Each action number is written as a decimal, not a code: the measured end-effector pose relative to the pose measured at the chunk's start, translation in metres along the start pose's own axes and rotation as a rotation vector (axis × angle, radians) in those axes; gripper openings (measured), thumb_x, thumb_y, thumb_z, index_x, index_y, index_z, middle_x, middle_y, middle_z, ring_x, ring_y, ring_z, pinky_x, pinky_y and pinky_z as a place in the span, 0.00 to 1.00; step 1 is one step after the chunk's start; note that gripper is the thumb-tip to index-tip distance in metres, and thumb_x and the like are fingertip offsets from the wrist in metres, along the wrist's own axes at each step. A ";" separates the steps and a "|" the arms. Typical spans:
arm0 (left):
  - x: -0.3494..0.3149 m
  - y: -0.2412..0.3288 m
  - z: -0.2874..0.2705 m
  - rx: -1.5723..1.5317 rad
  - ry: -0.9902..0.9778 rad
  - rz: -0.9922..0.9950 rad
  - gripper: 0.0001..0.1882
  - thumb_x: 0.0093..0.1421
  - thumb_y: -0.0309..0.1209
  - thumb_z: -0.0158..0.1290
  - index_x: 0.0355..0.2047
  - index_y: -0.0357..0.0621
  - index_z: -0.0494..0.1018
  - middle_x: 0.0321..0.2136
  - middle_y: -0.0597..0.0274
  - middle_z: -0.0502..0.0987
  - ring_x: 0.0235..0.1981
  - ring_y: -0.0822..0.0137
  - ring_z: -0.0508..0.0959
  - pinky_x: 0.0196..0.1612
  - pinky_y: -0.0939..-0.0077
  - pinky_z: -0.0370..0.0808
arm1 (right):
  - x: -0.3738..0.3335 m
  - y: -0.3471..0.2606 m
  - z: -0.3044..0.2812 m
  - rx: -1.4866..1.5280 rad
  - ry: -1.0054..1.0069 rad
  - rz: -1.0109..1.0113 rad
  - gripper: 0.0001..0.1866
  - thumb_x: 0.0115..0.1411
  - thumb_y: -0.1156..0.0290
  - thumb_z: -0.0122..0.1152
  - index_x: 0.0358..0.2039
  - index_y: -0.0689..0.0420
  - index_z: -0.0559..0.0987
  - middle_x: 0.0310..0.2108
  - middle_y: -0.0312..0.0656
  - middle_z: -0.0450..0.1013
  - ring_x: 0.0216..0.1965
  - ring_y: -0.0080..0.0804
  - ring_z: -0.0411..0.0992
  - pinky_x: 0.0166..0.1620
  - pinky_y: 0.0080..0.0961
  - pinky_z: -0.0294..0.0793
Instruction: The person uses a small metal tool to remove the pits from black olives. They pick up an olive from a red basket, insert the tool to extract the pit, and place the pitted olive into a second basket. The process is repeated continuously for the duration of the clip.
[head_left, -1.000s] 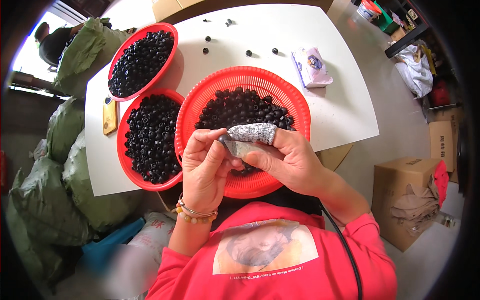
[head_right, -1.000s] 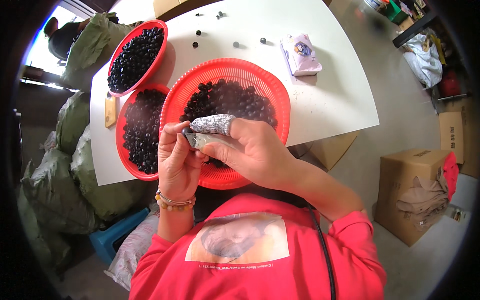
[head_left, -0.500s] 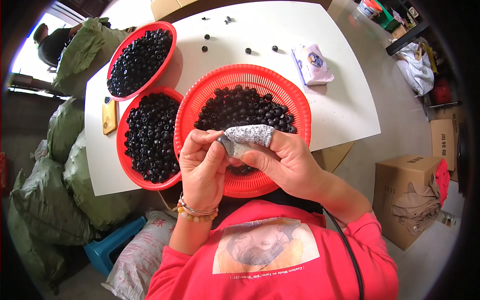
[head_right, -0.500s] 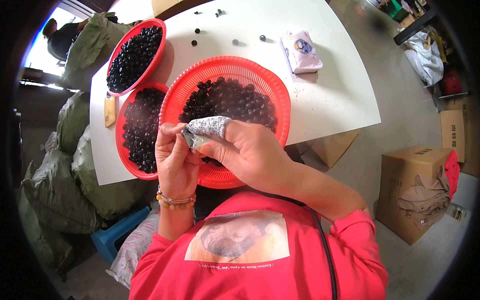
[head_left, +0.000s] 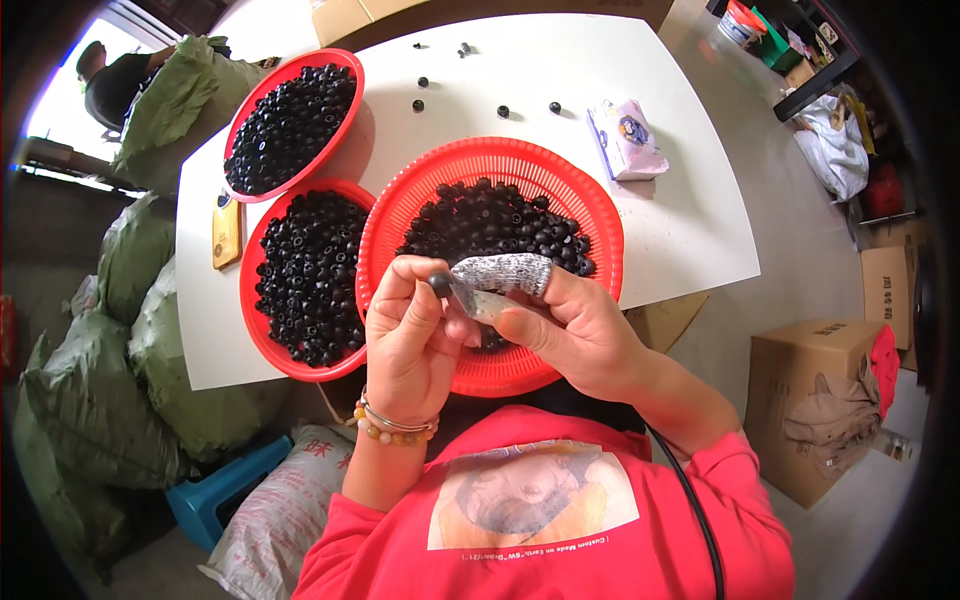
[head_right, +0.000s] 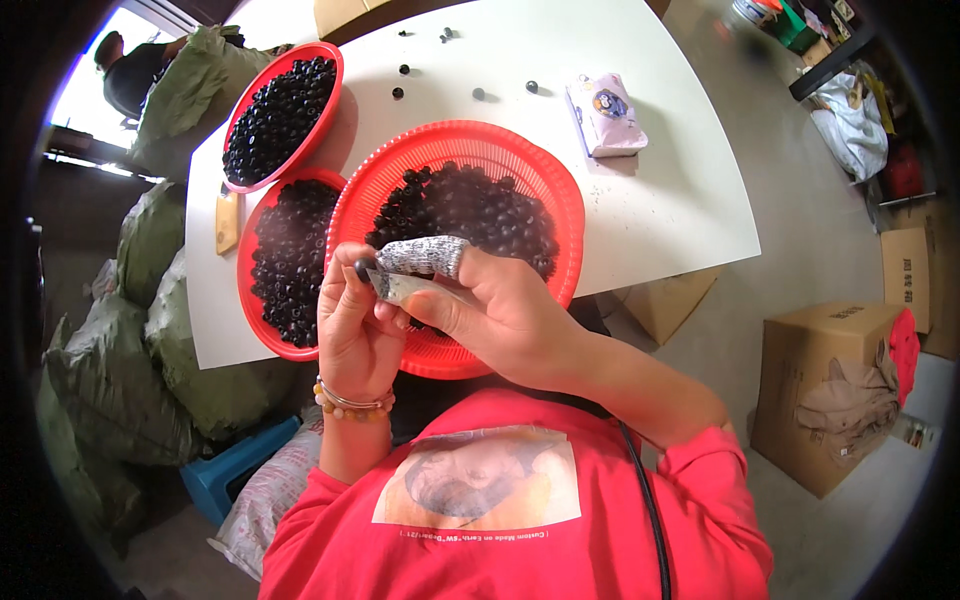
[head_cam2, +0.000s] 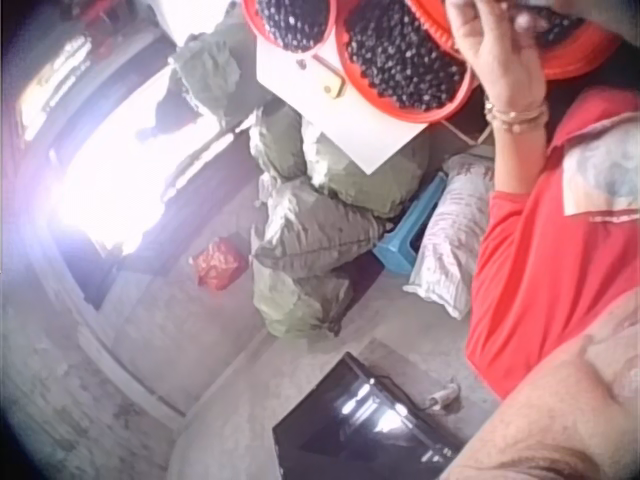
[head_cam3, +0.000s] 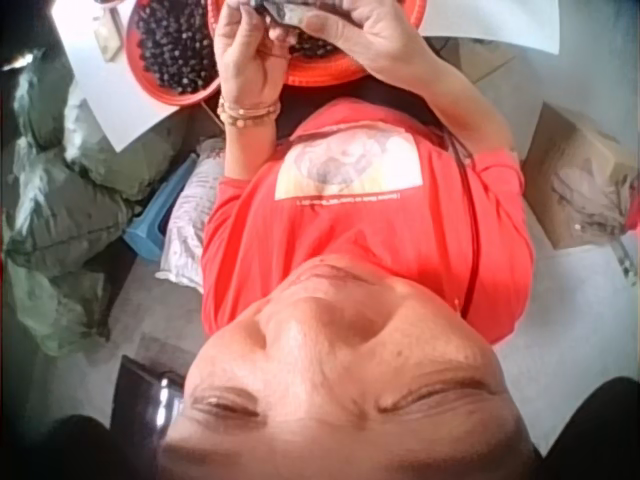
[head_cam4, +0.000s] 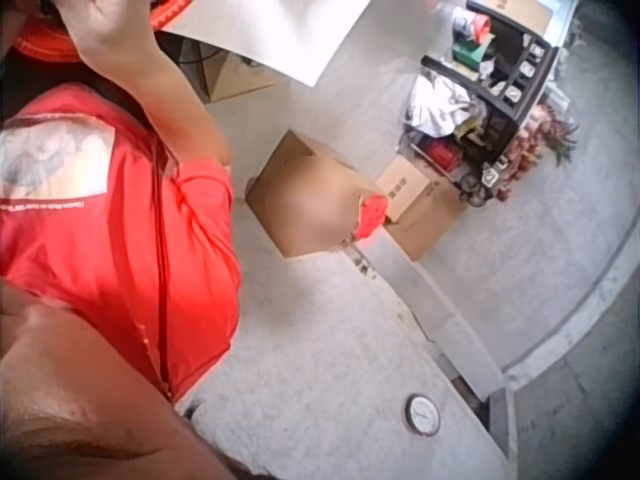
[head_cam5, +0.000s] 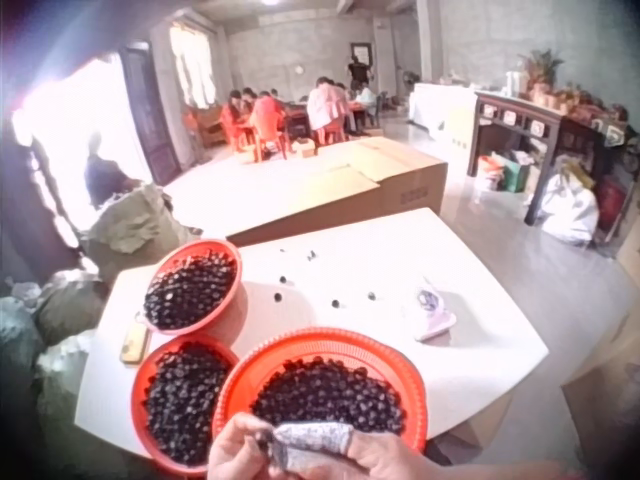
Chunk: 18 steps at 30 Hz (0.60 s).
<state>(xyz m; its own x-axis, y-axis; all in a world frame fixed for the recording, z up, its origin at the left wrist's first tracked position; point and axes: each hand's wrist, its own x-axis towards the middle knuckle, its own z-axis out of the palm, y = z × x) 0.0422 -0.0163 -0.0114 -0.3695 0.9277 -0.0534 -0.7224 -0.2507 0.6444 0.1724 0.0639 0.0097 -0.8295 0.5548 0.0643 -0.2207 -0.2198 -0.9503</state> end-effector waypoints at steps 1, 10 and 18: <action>0.000 0.001 0.002 -0.036 0.007 -0.019 0.07 0.58 0.30 0.43 0.36 0.42 0.62 0.22 0.64 0.68 0.18 0.77 0.68 0.22 0.83 0.71 | 0.000 0.000 0.000 0.038 -0.017 -0.001 0.16 0.56 0.72 0.49 0.44 0.63 0.66 0.36 0.38 0.70 0.38 0.19 0.66 0.42 0.19 0.66; -0.003 0.002 0.000 -0.124 -0.043 -0.081 0.03 0.59 0.31 0.40 0.32 0.47 0.61 0.20 0.65 0.66 0.15 0.79 0.65 0.16 0.87 0.65 | 0.000 -0.003 -0.001 -0.079 -0.045 -0.004 0.15 0.55 0.73 0.50 0.44 0.63 0.67 0.37 0.40 0.70 0.38 0.20 0.67 0.42 0.19 0.66; -0.004 0.001 -0.001 -0.046 -0.038 -0.046 0.02 0.59 0.29 0.40 0.31 0.46 0.61 0.20 0.64 0.67 0.14 0.79 0.65 0.15 0.85 0.68 | 0.001 -0.001 -0.002 -0.149 -0.034 -0.026 0.13 0.54 0.74 0.50 0.42 0.62 0.69 0.34 0.40 0.71 0.35 0.21 0.69 0.39 0.19 0.68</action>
<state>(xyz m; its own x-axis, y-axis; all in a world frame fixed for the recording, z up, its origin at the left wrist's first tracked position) 0.0428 -0.0208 -0.0112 -0.3133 0.9482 -0.0528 -0.7648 -0.2189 0.6060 0.1731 0.0660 0.0105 -0.8420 0.5305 0.0978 -0.1660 -0.0825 -0.9827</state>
